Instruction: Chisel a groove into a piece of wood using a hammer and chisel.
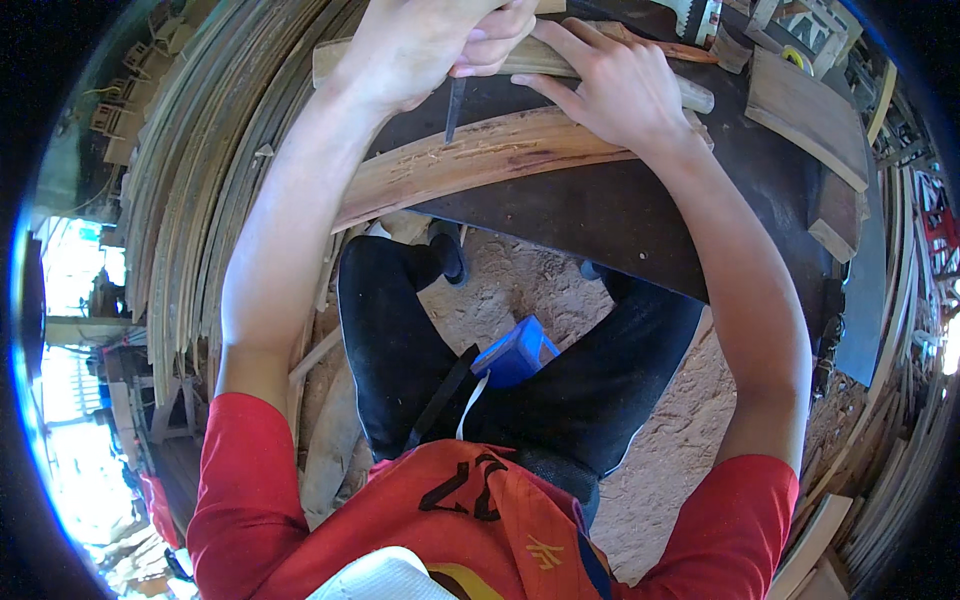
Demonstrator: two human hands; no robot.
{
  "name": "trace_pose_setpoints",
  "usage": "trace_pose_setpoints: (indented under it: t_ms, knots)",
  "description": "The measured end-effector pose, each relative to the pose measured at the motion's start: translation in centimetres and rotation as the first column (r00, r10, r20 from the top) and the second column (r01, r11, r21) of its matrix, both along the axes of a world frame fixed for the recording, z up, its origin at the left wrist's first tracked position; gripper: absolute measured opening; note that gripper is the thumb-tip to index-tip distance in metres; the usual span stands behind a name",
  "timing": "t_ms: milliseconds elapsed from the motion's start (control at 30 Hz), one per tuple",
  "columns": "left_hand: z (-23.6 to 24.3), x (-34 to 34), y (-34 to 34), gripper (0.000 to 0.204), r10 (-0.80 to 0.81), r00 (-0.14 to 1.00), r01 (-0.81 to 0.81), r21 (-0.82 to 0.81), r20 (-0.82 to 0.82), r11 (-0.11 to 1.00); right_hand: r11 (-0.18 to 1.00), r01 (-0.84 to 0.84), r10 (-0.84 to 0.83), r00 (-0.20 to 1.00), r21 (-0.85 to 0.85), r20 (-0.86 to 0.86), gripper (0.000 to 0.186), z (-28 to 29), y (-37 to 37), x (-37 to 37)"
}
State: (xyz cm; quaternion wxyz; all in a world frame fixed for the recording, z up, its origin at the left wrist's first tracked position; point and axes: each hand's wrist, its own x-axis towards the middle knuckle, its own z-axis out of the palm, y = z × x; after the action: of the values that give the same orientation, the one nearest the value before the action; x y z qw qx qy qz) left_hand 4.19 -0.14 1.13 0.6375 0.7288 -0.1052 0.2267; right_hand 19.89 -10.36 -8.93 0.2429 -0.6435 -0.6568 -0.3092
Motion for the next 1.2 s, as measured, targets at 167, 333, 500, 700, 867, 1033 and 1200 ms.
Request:
trace_pose_setpoints:
  t_ms: [167,333,500,700,867,1033,1200]
  knots:
    - [2.1,-1.4,-1.4,0.025,0.112,0.983,-0.091,0.142,-0.147,0.986,0.999,-0.031,0.030,0.999,0.043,0.014,0.051,0.1,-0.4,-0.1]
    - [0.5,-1.1,1.3,0.022,-0.080,0.993,0.071,-0.090,-0.092,0.993,0.993,-0.057,0.053,0.998,0.102,0.040,0.052,0.1,0.1,0.1]
    - [-1.0,0.3,2.2,0.024,-0.249,0.966,0.252,0.039,-0.072,0.967,0.996,-0.061,0.058,0.997,0.067,0.044,0.046,0.4,0.1,0.5]
    - [-1.1,-0.6,-1.2,0.051,0.263,0.959,-0.215,0.332,-0.107,0.919,0.997,-0.038,0.031,0.995,0.072,0.097,0.037,0.7,-0.1,0.9]
    - [-0.8,-1.1,-1.1,0.057,0.055,0.996,-0.045,0.125,-0.072,0.991,0.996,-0.077,0.078,0.997,0.034,-0.022,0.030,0.6,-0.5,0.9]
    - [-0.5,-1.7,-1.3,0.071,-0.024,0.990,0.010,-0.100,-0.139,0.995,0.998,-0.049,0.051,0.995,0.027,-0.080,0.033,4.4,-3.4,-0.6]
    - [-0.3,-0.8,-1.6,0.063,0.004,0.994,-0.001,0.036,-0.106,0.999,0.957,0.282,-0.244,0.910,0.069,-0.335,0.044,7.5,-11.4,-2.3]
